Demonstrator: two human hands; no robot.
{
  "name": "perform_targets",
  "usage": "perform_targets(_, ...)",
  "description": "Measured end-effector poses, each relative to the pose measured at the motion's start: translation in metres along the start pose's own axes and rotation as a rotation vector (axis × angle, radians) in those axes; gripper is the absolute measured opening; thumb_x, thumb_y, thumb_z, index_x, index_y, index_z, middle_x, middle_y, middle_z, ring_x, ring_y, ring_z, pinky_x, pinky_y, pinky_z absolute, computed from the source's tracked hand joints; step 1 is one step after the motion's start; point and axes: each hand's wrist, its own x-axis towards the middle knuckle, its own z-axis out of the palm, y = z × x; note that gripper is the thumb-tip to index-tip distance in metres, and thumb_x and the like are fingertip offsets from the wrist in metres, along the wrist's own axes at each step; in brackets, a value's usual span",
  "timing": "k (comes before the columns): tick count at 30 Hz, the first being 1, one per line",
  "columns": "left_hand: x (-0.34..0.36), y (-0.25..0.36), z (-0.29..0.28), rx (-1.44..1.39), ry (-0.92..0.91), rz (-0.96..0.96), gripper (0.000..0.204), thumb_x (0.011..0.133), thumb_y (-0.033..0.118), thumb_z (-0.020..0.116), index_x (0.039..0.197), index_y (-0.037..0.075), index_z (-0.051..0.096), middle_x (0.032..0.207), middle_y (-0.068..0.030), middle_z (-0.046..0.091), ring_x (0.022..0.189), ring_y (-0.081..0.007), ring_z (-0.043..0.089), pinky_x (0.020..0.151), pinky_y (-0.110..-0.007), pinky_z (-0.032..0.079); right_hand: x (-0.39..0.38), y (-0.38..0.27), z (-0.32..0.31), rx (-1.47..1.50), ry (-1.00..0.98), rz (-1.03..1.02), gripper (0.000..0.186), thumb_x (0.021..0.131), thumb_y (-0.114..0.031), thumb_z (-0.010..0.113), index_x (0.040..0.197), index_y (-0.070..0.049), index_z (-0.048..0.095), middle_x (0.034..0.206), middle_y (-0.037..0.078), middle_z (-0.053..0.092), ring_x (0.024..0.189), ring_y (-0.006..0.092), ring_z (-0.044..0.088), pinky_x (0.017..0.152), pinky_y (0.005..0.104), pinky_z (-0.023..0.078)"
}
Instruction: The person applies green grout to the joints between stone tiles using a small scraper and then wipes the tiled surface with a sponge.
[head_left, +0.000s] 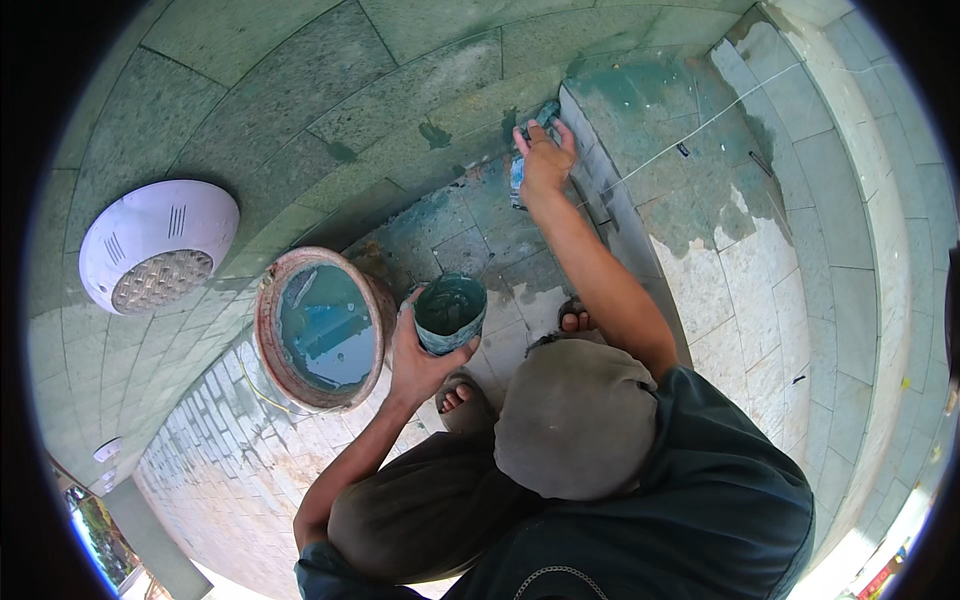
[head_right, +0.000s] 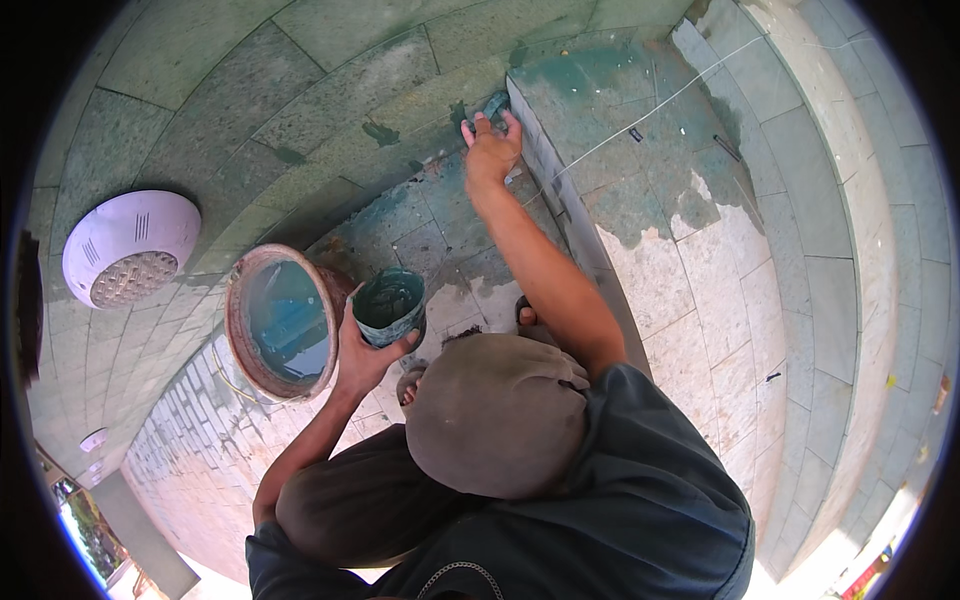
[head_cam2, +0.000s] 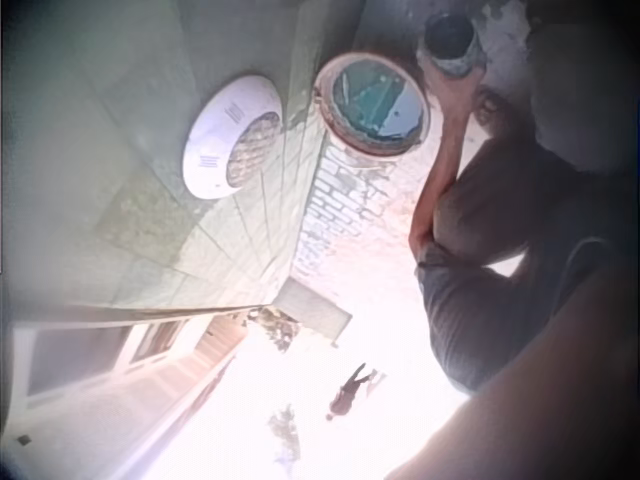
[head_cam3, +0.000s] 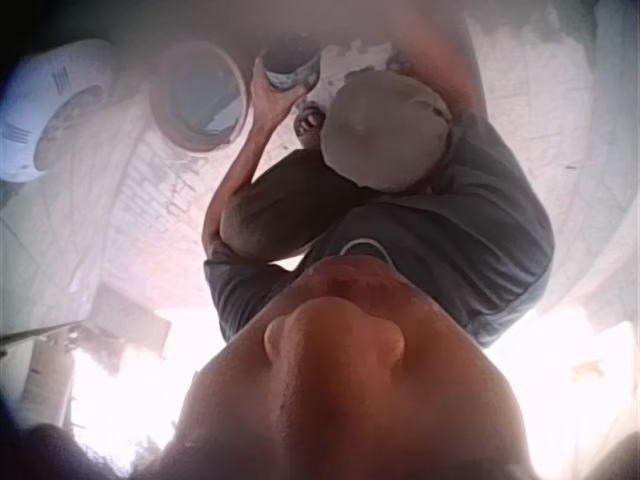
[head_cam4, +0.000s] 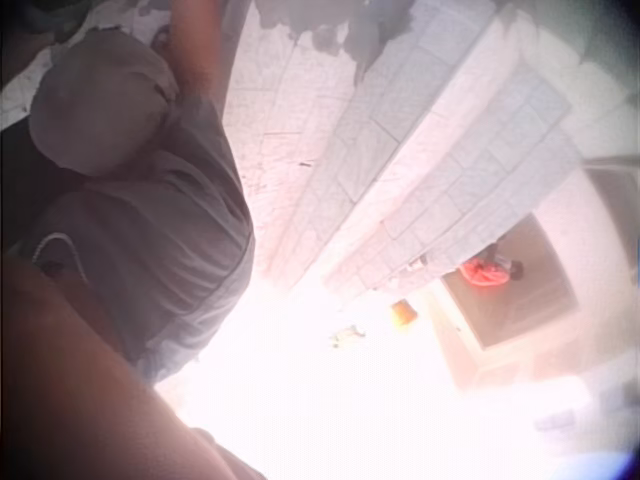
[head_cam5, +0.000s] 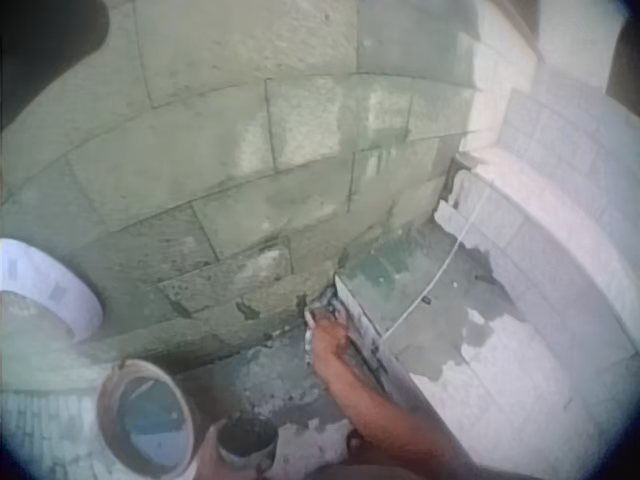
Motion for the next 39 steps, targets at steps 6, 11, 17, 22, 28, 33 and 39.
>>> perform_targets(6,0.0,0.001,0.002,-0.032,-0.019,-0.015,0.092,0.071,0.02,0.085,0.142,-0.007,0.034,0.122,-0.0157,0.06,0.114,-0.0224,0.061,0.1,-0.036,0.046,-0.005,-0.002,0.004,-0.147,-0.094,0.034,0.048,0.092,-0.002,0.066,0.13,0.001,0.038,0.107,0.021,0.058,0.076,0.0234,0.066,0.067,0.0326,0.061)
perform_targets(11,0.0,-0.002,0.002,-0.035,-0.025,-0.015,0.091,0.071,0.019,0.085,0.142,-0.006,0.033,0.123,-0.0154,0.06,0.114,-0.022,0.061,0.101,-0.036,0.046,-0.008,-0.008,-0.004,-0.105,-0.034,0.066,0.05,0.093,-0.006,0.066,0.132,0.001,0.035,0.113,0.022,0.056,0.074,0.0235,0.066,0.069,0.0311,0.059)
perform_targets(17,0.0,0.003,0.002,-0.056,-0.029,-0.024,0.09,0.071,0.018,0.085,0.141,-0.006,0.033,0.123,-0.0149,0.061,0.114,-0.0215,0.061,0.1,-0.035,0.047,-0.005,-0.011,0.013,0.066,0.057,0.03,0.054,0.094,-0.006,0.064,0.137,0.0,0.031,0.117,0.023,0.055,0.079,0.0246,0.066,0.071,0.0307,0.058)
perform_targets(22,-0.002,0.001,0.0,-0.038,-0.039,-0.019,0.088,0.072,0.017,0.084,0.141,-0.005,0.034,0.123,-0.0147,0.061,0.114,-0.0212,0.062,0.1,-0.035,0.047,-0.005,-0.009,0.024,0.012,0.057,0.013,0.056,0.094,-0.004,0.063,0.139,0.001,0.03,0.112,0.022,0.059,0.076,0.0225,0.065,0.068,0.03,0.056)
perform_targets(28,-0.002,0.005,0.002,-0.1,-0.057,-0.035,0.085,0.073,0.015,0.084,0.14,-0.003,0.034,0.123,-0.014,0.061,0.114,-0.0208,0.062,0.1,-0.035,0.047,-0.005,-0.004,0.021,-0.031,0.077,-0.016,0.055,0.094,-0.004,0.065,0.138,0.002,0.033,0.101,0.018,0.064,0.066,0.018,0.062,0.061,0.0283,0.051)
perform_targets(33,-0.001,0.003,0.002,-0.109,-0.068,-0.019,0.085,0.074,0.015,0.084,0.14,-0.003,0.034,0.123,-0.0139,0.061,0.114,-0.0207,0.062,0.1,-0.035,0.048,-0.003,-0.007,0.013,-0.15,0.021,-0.05,0.048,0.094,-0.005,0.065,0.136,0.003,0.043,0.09,0.013,0.065,0.062,0.015,0.06,0.056,0.0277,0.049)
perform_targets(39,-0.001,0.007,0.003,-0.093,-0.078,-0.047,0.085,0.074,0.013,0.084,0.14,-0.003,0.034,0.123,-0.0129,0.061,0.114,-0.02,0.062,0.099,-0.035,0.048,-0.013,-0.01,-0.018,-0.333,-0.134,-0.017,0.046,0.095,-0.008,0.064,0.136,0.004,0.046,0.092,0.011,0.067,0.063,0.0139,0.06,0.055,0.0269,0.049)
